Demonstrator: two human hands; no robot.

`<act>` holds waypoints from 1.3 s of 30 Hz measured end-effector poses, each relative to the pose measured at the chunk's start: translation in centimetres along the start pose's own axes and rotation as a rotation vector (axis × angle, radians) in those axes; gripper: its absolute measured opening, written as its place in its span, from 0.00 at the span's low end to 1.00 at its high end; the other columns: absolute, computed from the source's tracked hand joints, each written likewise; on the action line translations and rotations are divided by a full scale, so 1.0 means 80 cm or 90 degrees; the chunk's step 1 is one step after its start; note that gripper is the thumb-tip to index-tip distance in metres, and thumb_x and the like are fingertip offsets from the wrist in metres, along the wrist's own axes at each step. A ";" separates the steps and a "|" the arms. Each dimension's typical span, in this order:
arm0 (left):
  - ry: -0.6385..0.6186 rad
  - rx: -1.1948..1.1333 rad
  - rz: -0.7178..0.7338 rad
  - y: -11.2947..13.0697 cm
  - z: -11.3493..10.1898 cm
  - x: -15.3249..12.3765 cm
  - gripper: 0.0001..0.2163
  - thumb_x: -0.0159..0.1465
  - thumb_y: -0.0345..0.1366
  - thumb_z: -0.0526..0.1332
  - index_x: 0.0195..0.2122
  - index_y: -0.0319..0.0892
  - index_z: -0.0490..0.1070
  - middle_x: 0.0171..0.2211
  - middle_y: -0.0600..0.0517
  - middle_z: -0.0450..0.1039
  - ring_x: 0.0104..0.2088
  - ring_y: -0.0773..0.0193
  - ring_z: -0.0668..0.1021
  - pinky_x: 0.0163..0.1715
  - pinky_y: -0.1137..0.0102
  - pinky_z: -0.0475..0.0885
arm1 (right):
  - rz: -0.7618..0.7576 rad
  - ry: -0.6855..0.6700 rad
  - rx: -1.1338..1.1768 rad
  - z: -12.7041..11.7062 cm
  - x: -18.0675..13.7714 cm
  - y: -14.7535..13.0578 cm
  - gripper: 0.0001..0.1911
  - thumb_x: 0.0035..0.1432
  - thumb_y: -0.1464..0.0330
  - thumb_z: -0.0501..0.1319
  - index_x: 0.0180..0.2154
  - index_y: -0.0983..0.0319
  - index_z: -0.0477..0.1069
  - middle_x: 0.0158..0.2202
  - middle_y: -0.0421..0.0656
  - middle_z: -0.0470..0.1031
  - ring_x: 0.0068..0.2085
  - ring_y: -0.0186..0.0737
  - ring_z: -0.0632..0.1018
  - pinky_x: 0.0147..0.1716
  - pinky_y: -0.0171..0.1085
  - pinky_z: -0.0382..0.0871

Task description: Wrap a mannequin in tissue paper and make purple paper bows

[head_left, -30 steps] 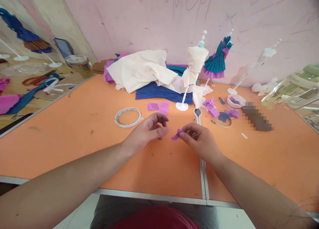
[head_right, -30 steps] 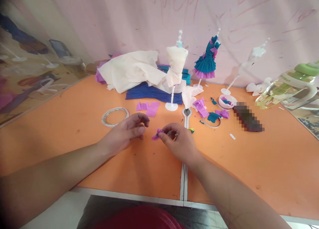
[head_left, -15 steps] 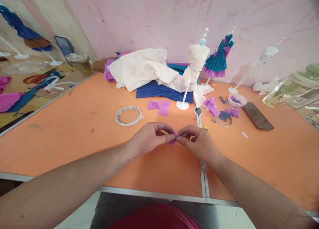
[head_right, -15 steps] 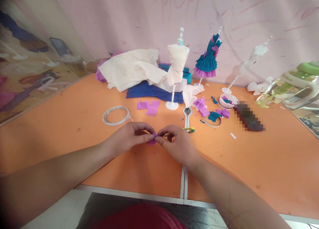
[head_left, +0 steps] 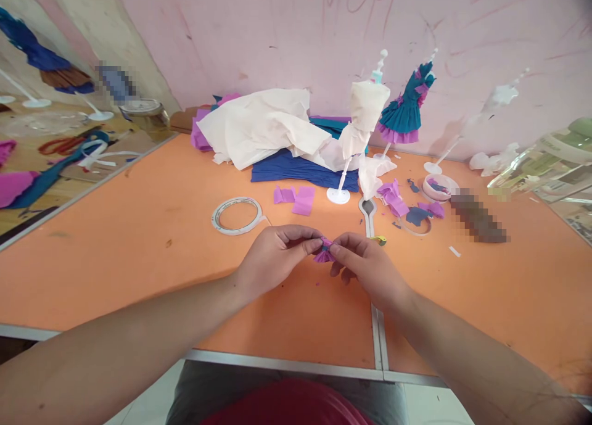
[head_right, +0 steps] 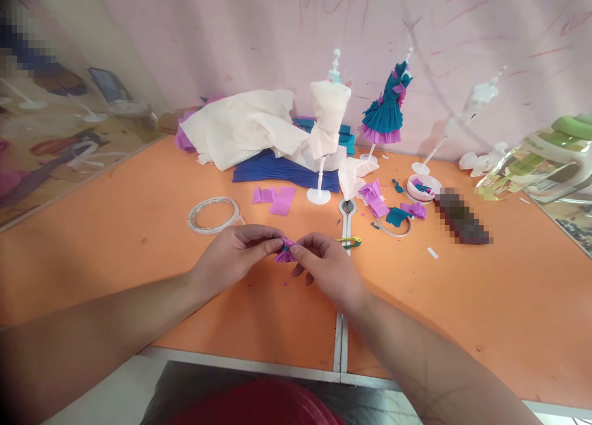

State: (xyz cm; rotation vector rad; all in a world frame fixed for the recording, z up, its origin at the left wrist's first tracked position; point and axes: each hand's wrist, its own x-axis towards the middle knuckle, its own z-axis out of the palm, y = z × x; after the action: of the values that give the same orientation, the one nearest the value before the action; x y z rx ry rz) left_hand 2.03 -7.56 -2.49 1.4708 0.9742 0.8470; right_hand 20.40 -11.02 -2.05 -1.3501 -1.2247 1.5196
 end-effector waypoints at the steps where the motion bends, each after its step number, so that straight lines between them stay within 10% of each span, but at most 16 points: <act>1: -0.004 -0.026 -0.014 -0.001 0.000 0.000 0.11 0.61 0.43 0.62 0.41 0.44 0.77 0.37 0.51 0.79 0.40 0.59 0.79 0.46 0.65 0.73 | -0.009 0.019 -0.030 0.000 0.000 0.000 0.13 0.56 0.57 0.62 0.32 0.61 0.69 0.28 0.39 0.72 0.29 0.34 0.75 0.22 0.31 0.65; 15: -0.030 0.017 -0.088 -0.003 -0.001 0.004 0.11 0.55 0.45 0.67 0.31 0.42 0.77 0.30 0.50 0.78 0.36 0.58 0.79 0.43 0.63 0.74 | -0.126 0.077 -0.189 0.001 -0.004 0.000 0.14 0.57 0.59 0.60 0.45 0.56 0.69 0.43 0.42 0.75 0.40 0.38 0.76 0.31 0.35 0.71; 21: -0.034 0.052 -0.081 -0.005 -0.003 0.002 0.10 0.54 0.45 0.67 0.32 0.44 0.77 0.32 0.50 0.79 0.37 0.56 0.80 0.42 0.63 0.74 | -0.147 0.108 -0.266 0.000 -0.002 -0.002 0.13 0.57 0.57 0.60 0.30 0.59 0.72 0.30 0.40 0.74 0.33 0.36 0.73 0.31 0.36 0.67; 39: -0.009 -0.051 -0.086 -0.009 0.005 0.003 0.12 0.56 0.45 0.66 0.35 0.42 0.77 0.33 0.51 0.80 0.37 0.59 0.80 0.46 0.61 0.74 | -0.114 0.084 -0.206 -0.004 0.004 0.005 0.11 0.55 0.59 0.62 0.33 0.60 0.71 0.31 0.41 0.75 0.34 0.36 0.75 0.28 0.34 0.69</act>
State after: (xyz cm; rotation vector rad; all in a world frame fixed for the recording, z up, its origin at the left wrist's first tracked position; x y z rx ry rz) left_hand 2.45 -7.47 -3.27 1.3264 1.0056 0.7674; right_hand 20.65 -10.79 -2.48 -1.4750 -1.5073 1.1244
